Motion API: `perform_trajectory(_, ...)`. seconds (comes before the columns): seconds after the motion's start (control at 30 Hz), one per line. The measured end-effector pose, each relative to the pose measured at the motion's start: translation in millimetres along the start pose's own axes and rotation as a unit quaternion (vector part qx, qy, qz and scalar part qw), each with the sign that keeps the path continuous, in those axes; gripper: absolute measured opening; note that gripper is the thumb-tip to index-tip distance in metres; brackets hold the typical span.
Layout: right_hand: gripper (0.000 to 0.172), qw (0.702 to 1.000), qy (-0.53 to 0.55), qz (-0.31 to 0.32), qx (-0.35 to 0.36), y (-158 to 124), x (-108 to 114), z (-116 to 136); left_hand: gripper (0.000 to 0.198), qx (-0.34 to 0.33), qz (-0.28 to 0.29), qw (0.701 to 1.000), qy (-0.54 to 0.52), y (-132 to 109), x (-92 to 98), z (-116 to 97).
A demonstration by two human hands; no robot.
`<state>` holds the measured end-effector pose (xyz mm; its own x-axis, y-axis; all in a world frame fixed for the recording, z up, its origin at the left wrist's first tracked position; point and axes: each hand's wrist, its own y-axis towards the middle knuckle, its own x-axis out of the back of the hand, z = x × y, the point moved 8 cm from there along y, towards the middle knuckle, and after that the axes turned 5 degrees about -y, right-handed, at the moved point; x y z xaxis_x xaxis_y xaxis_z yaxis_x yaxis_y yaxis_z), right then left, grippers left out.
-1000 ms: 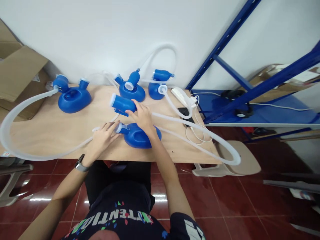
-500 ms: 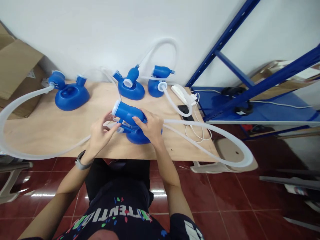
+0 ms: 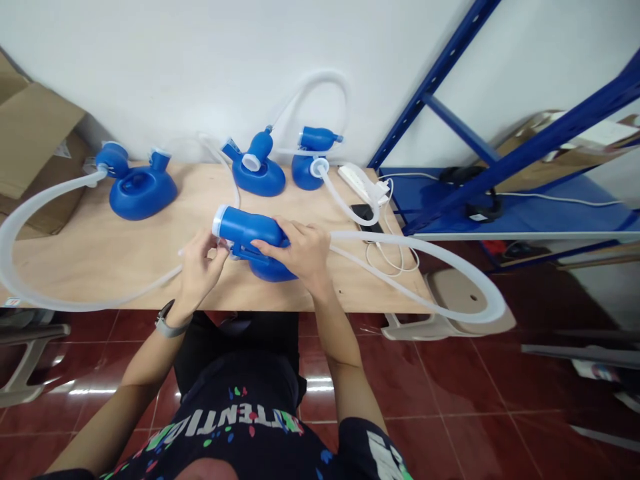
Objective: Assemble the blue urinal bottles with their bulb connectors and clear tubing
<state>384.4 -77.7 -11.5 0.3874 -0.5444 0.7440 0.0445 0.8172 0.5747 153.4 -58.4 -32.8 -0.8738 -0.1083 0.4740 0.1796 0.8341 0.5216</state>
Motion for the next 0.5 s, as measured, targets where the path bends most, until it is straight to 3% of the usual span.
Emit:
perform_trajectory(0.07,0.076,1.0,-0.003,0.002,0.0,-0.5,0.2,1.8,0.026,-0.031,-0.03,0.995,0.091,-2.4,5.5,-3.4)
perform_trajectory(0.2,0.074,1.0,0.003,0.022,-0.004,1.0,-3.6,2.6,0.033,-0.054,-0.037,0.984,0.167,-1.1,2.2,10.2)
perform_trajectory(0.37,0.066,0.997,0.039,0.063,-0.003,13.1,-8.7,-6.2,0.032,-0.098,0.042,0.965,0.239,19.0,-4.6,20.8)
perform_trajectory(0.43,0.062,0.996,0.051,0.07,-0.001,19.1,-3.4,-20.1,0.035,-0.117,0.079,0.962,0.235,31.1,9.4,21.6)
perform_trajectory(0.5,0.06,0.995,0.067,0.067,-0.005,24.2,5.8,-42.2,0.037,-0.113,0.071,0.966,0.222,46.7,42.1,27.0)
